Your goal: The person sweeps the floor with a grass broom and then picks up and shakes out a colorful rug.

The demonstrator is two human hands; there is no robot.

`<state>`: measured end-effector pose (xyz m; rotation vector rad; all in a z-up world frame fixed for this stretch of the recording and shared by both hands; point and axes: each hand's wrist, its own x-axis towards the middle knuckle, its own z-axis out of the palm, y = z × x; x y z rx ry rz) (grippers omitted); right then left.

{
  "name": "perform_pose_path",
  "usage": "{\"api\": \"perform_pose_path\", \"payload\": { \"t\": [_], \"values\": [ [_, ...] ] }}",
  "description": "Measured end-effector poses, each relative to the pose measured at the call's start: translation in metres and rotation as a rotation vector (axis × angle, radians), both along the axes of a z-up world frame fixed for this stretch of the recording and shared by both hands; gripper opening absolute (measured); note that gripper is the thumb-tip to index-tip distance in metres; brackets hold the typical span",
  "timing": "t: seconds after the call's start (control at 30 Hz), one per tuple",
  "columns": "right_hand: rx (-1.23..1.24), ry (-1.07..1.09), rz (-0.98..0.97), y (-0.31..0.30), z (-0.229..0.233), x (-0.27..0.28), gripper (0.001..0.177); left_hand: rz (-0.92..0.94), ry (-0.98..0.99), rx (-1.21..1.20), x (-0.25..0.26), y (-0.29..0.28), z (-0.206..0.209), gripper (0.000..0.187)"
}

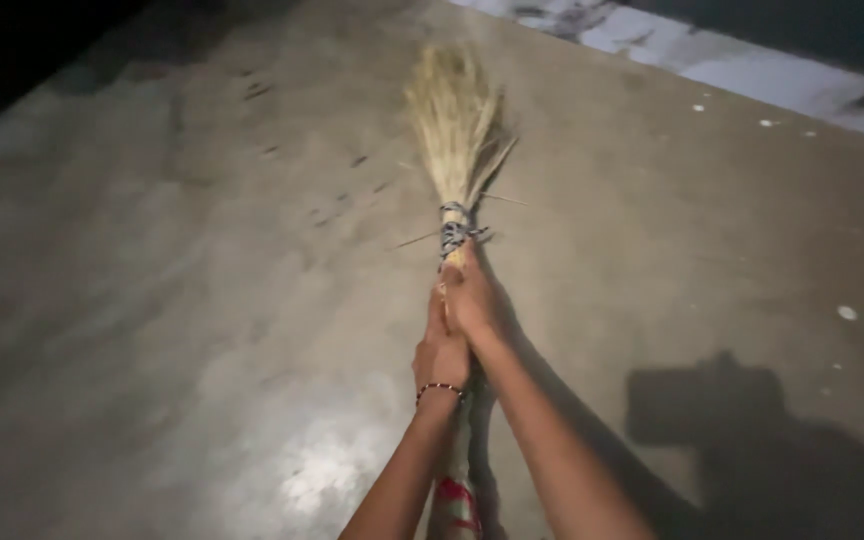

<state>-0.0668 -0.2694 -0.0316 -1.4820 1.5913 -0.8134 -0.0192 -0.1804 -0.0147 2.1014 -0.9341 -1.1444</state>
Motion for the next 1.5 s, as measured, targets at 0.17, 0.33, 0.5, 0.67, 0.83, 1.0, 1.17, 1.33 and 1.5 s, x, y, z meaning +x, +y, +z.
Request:
{"api": "perform_pose_path", "payload": {
  "t": [0.17,0.33,0.5,0.67,0.83,1.0,1.17,1.33,1.5],
  "values": [
    [0.028,0.068,0.309,0.031,-0.037,0.064,0.075,0.282,0.072,-0.019,0.039,0.051,-0.008,0.061],
    [0.031,0.087,0.409,0.072,0.02,0.087,0.063,0.448,0.165,-0.137,0.048,0.084,0.037,0.064],
    [0.034,-0.289,0.269,0.076,0.031,0.085,0.064,0.293,-0.042,-0.205,0.056,0.093,0.054,0.065],
    [-0.023,-0.469,-0.104,0.085,0.066,0.03,0.069,-0.262,-0.179,-0.414,0.066,0.083,0.08,0.047],
    [-0.112,-0.424,-0.323,0.106,0.064,-0.032,0.069,-0.689,-0.231,-0.382,0.048,0.062,0.107,0.047],
    [0.087,-0.494,-0.507,0.135,0.021,-0.058,0.06,-0.893,-0.201,-0.296,0.03,0.081,0.097,0.052],
    [0.071,-0.07,-0.269,0.177,0.012,-0.044,0.067,-0.699,-0.214,-0.118,0.036,0.144,0.07,0.058],
    [0.167,0.086,-0.037,0.211,0.046,0.017,0.07,-0.357,-0.123,0.065,0.061,0.195,0.003,0.056],
    [0.389,0.126,0.288,0.224,0.099,0.067,0.078,-0.035,-0.094,0.013,0.088,0.229,-0.02,0.059]
  ]
}}
